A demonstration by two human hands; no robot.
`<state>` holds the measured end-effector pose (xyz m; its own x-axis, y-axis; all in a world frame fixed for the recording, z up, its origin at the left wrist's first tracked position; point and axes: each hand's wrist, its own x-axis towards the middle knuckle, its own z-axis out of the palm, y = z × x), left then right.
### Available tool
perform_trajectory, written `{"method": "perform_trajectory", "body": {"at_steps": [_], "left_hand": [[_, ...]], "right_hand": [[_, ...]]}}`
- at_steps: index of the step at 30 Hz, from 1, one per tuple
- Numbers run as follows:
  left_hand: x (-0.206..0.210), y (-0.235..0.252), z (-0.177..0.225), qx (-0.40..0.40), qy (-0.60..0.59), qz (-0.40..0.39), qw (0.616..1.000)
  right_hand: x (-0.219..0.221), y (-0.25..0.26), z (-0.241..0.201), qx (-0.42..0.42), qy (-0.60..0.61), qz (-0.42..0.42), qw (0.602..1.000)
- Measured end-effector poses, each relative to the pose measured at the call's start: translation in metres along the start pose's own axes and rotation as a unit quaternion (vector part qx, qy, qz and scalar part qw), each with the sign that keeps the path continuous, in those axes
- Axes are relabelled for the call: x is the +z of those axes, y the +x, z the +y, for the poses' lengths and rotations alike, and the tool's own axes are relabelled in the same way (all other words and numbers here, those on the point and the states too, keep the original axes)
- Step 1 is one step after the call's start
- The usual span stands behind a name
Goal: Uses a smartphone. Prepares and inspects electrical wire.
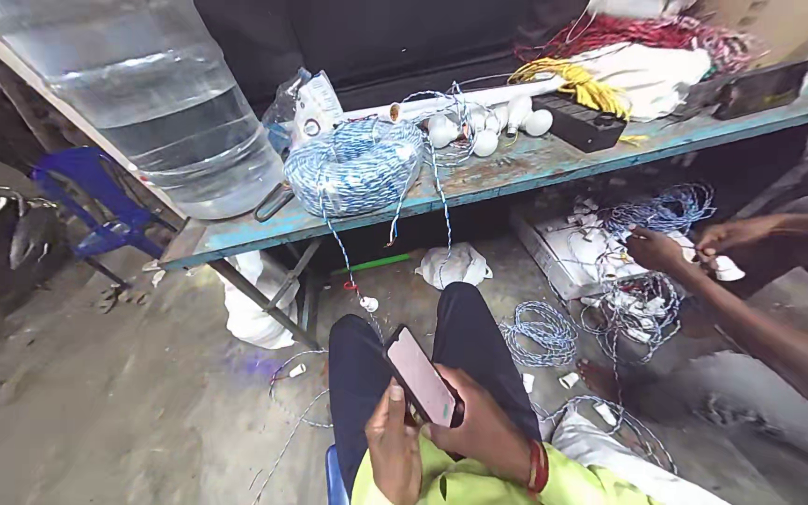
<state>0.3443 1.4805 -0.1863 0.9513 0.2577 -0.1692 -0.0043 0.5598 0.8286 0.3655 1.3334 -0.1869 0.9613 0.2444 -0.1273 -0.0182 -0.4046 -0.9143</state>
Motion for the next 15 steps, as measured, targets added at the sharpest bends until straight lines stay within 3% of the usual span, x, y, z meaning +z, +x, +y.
{"method": "perform_trajectory", "body": {"at_steps": [4, 6, 12, 15], "left_hand": [[0.002, 0.005, 0.003, -0.065, -0.057, -0.025, 0.996], [-0.003, 0.009, 0.001, -0.112, -0.109, -0.044, 0.987], [-0.014, 0.01, -0.014, -0.191, -0.18, -0.064, 0.963], [-0.02, 0.013, -0.016, -0.207, -0.172, -0.04, 0.962]], "right_hand": [[-0.017, 0.008, 0.001, -0.001, 0.14, -0.031, 0.99], [-0.035, 0.016, -0.001, -0.034, 0.159, -0.001, 0.987], [-0.156, 0.081, -0.033, -0.079, -0.063, 0.177, 0.979], [-0.212, 0.126, -0.06, -0.037, -0.183, 0.24, 0.953]]}}
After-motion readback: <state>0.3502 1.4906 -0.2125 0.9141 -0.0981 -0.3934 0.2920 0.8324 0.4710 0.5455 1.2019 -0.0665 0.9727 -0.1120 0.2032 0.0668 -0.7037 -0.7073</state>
